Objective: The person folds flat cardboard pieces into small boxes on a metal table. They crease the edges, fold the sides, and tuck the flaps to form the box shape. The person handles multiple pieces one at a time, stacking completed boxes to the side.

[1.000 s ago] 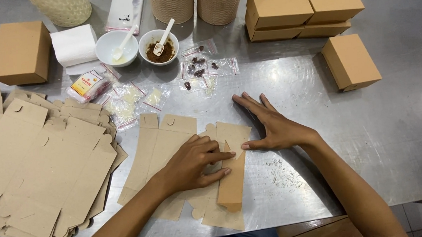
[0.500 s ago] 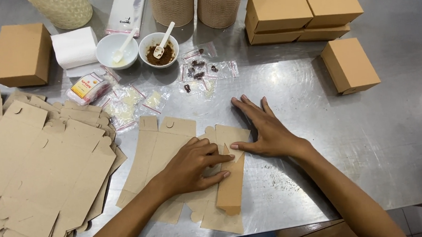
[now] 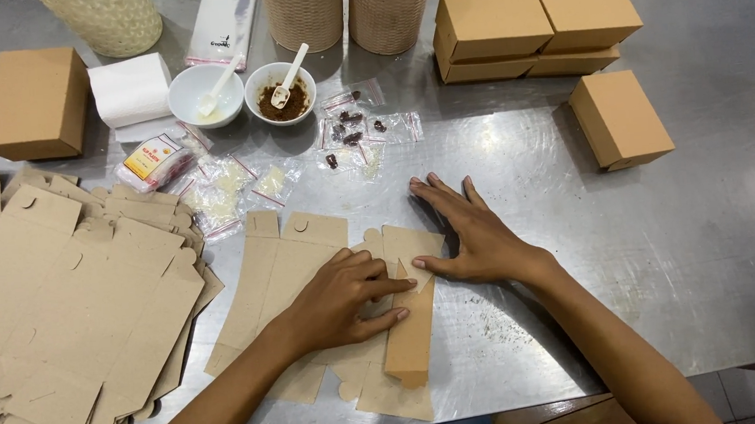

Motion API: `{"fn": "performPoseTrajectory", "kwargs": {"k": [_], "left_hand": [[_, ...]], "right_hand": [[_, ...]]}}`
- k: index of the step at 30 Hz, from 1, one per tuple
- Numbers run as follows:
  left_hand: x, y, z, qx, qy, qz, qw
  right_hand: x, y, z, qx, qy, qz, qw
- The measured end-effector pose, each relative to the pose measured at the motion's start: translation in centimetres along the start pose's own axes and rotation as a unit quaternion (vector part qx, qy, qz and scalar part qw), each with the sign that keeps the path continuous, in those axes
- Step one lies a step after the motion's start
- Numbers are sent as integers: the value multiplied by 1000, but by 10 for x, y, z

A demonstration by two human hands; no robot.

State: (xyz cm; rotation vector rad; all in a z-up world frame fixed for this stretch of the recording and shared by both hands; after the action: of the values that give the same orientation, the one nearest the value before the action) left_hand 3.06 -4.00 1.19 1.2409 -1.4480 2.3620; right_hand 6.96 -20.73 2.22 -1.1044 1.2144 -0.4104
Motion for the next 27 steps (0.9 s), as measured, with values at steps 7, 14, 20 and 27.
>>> {"fn": "performPoseTrajectory", "kwargs": {"k": [7,14,20,27], "left_hand": [[-1,1,-1,0,1,1,1000],[-1,0,-1,-2,-2,0,1000],[0,-1,0,-3,-2,-2,1000],[1,-1,0,-3,-2,-1,1000]], "right_hand": [[-4,-5,-1,-21,-7,9,1000],[1,-4,-1,-43,-17,18,999],[0,-6,-1,-55,-20,27,998],[3,-5,-2,-66,-33,34,997]]}}
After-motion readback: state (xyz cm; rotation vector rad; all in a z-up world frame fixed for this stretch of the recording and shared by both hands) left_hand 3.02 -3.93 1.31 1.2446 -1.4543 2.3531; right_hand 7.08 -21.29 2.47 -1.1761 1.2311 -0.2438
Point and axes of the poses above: each hand's wrist, its own z-axis towards the middle knuckle, its own y-axis out of the palm, x = y × z, the point moved 7 cm from there along z, towards the middle knuckle, and after that the axes turned 4 degrees about -z, right-handed, at the moved point
